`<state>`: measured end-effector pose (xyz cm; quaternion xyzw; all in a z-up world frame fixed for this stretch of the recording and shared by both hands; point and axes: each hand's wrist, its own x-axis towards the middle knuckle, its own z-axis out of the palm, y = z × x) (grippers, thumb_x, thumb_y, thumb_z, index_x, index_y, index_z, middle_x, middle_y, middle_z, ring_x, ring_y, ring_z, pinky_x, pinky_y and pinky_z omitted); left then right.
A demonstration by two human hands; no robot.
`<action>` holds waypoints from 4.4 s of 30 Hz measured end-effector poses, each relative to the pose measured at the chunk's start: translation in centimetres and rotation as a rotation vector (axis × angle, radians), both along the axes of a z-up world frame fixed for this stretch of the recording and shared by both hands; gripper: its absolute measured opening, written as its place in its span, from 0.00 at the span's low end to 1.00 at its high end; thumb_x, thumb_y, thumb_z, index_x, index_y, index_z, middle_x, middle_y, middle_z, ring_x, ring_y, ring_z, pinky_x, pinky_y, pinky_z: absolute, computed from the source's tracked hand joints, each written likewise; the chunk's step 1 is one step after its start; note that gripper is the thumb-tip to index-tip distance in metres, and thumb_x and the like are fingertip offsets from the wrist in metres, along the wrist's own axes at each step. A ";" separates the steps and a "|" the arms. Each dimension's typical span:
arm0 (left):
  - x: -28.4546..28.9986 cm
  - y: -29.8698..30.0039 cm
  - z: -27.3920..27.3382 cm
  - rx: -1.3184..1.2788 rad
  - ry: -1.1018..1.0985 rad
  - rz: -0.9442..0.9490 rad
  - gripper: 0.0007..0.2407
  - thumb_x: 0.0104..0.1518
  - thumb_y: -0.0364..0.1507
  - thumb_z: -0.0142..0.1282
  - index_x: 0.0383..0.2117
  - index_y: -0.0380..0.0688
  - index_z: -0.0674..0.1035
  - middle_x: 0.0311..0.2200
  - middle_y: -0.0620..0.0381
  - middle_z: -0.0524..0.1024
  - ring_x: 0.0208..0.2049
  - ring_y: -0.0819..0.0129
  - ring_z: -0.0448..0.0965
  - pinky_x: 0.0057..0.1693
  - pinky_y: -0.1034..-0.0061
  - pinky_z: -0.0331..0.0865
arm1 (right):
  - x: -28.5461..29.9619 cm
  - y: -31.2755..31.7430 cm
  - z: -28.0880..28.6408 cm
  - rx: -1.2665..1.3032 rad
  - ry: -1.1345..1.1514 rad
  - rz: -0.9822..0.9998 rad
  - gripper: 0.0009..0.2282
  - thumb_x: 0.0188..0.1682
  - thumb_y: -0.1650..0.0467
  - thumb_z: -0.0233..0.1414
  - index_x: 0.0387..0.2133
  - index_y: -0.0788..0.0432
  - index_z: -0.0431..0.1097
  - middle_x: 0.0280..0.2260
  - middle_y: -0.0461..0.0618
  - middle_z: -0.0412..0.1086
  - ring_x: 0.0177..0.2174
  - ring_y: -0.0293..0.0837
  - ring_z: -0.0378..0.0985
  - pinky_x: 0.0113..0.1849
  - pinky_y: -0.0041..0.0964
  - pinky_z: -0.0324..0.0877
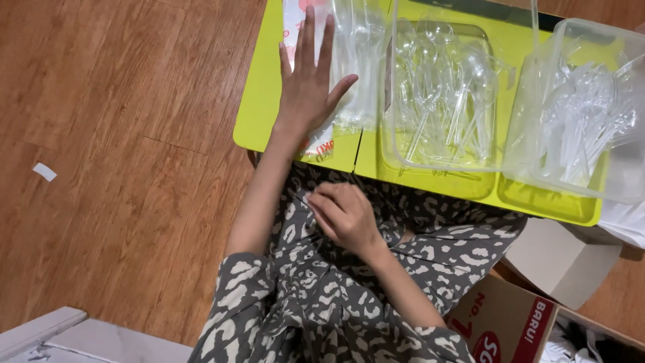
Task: Bagging individual plastic spoons into small plastic sleeves on a tray
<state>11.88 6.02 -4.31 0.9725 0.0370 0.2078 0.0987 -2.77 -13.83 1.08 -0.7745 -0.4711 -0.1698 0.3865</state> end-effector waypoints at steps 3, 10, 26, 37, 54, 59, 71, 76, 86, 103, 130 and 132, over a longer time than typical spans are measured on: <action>-2.5 0.0 2.8 -0.130 0.055 0.020 0.38 0.74 0.59 0.42 0.76 0.55 0.37 0.77 0.56 0.30 0.80 0.55 0.43 0.77 0.33 0.37 | 1.2 0.6 -0.1 -0.092 -0.145 -0.125 0.10 0.49 0.73 0.63 0.43 0.60 0.78 0.47 0.48 0.75 0.41 0.42 0.72 0.44 0.38 0.67; -11.3 0.1 4.7 -0.535 -0.149 -0.046 0.15 0.65 0.30 0.54 0.58 0.45 0.76 0.67 0.54 0.64 0.71 0.53 0.58 0.75 0.48 0.45 | 2.6 1.5 -0.2 -0.237 -0.154 -0.171 0.12 0.48 0.72 0.62 0.45 0.61 0.76 0.47 0.47 0.74 0.45 0.45 0.72 0.47 0.43 0.63; -12.4 0.3 3.2 -0.620 -0.206 -0.046 0.13 0.67 0.29 0.51 0.56 0.48 0.79 0.61 0.52 0.71 0.64 0.51 0.70 0.62 0.61 0.71 | 3.1 3.2 -4.9 -0.220 -0.265 -0.344 0.14 0.54 0.65 0.56 0.51 0.53 0.74 0.49 0.47 0.74 0.56 0.52 0.68 0.56 0.53 0.52; -12.5 0.4 3.0 -0.737 -0.159 -0.011 0.14 0.63 0.29 0.53 0.55 0.52 0.79 0.62 0.58 0.71 0.65 0.55 0.69 0.64 0.61 0.69 | 3.6 3.1 -5.4 0.061 -0.386 -0.303 0.06 0.48 0.73 0.60 0.36 0.50 0.82 0.35 0.40 0.78 0.36 0.43 0.73 0.43 0.43 0.65; -12.6 2.0 1.9 -0.591 0.061 -0.231 0.33 0.46 0.29 0.63 0.66 0.59 0.71 0.71 0.50 0.55 0.73 0.46 0.51 0.72 0.49 0.47 | 2.6 3.3 -3.4 0.260 -0.199 -0.106 0.03 0.50 0.77 0.59 0.30 0.58 0.80 0.31 0.47 0.77 0.32 0.45 0.75 0.36 0.40 0.69; -12.6 1.9 1.6 -0.591 0.041 -0.205 0.31 0.47 0.28 0.62 0.64 0.59 0.72 0.70 0.52 0.57 0.73 0.49 0.54 0.72 0.52 0.50 | 2.1 2.6 -4.4 0.293 -0.190 -0.088 0.03 0.50 0.77 0.59 0.32 0.60 0.80 0.31 0.51 0.78 0.32 0.51 0.80 0.42 0.48 0.73; -12.5 1.9 1.7 -0.605 0.047 -0.180 0.28 0.51 0.25 0.62 0.62 0.59 0.74 0.70 0.52 0.58 0.72 0.49 0.55 0.70 0.51 0.53 | -2.0 0.5 -5.6 0.358 -0.165 -0.024 0.04 0.47 0.76 0.61 0.34 0.57 0.81 0.34 0.52 0.79 0.36 0.53 0.83 0.48 0.59 0.71; -12.6 1.6 2.4 -0.573 0.052 -0.176 0.27 0.53 0.25 0.62 0.63 0.58 0.74 0.69 0.53 0.59 0.72 0.50 0.56 0.70 0.52 0.55 | -6.5 -2.0 -3.8 0.379 -0.153 0.090 0.12 0.43 0.76 0.63 0.38 0.46 0.80 0.40 0.47 0.75 0.40 0.48 0.81 0.52 0.60 0.69; -14.2 1.9 4.4 -1.104 -0.100 -0.275 0.32 0.46 0.44 0.65 0.63 0.64 0.71 0.75 0.60 0.48 0.78 0.52 0.45 0.77 0.35 0.45 | -5.8 -5.0 0.6 0.412 0.403 0.385 0.21 0.42 0.85 0.54 0.50 0.60 0.66 0.30 0.43 0.67 0.27 0.37 0.67 0.29 0.28 0.69; -13.4 -12.8 11.2 -1.568 0.165 -0.660 0.13 0.56 0.25 0.66 0.47 0.39 0.83 0.39 0.47 0.84 0.43 0.56 0.86 0.50 0.64 0.81 | 2.6 -12.0 6.3 0.535 0.228 -0.416 0.11 0.47 0.83 0.63 0.41 0.76 0.72 0.40 0.64 0.66 0.45 0.59 0.75 0.33 0.44 0.81; -13.3 -17.9 10.4 -1.520 0.329 -0.550 0.11 0.51 0.23 0.67 0.40 0.38 0.83 0.37 0.55 0.82 0.35 0.72 0.80 0.47 0.80 0.75 | 11.3 -24.0 12.0 0.398 -0.288 -0.825 0.21 0.57 0.90 0.54 0.59 0.61 0.68 0.57 0.53 0.69 0.45 0.51 0.79 0.55 0.41 0.83; -13.6 -17.8 11.1 -1.674 0.348 -0.606 0.11 0.52 0.19 0.65 0.41 0.34 0.81 0.36 0.52 0.78 0.24 0.70 0.80 0.33 0.81 0.78 | 8.8 -24.4 11.6 0.822 -0.045 -0.475 0.17 0.69 0.83 0.43 0.67 0.61 0.65 0.70 0.53 0.64 0.53 0.53 0.72 0.61 0.50 0.74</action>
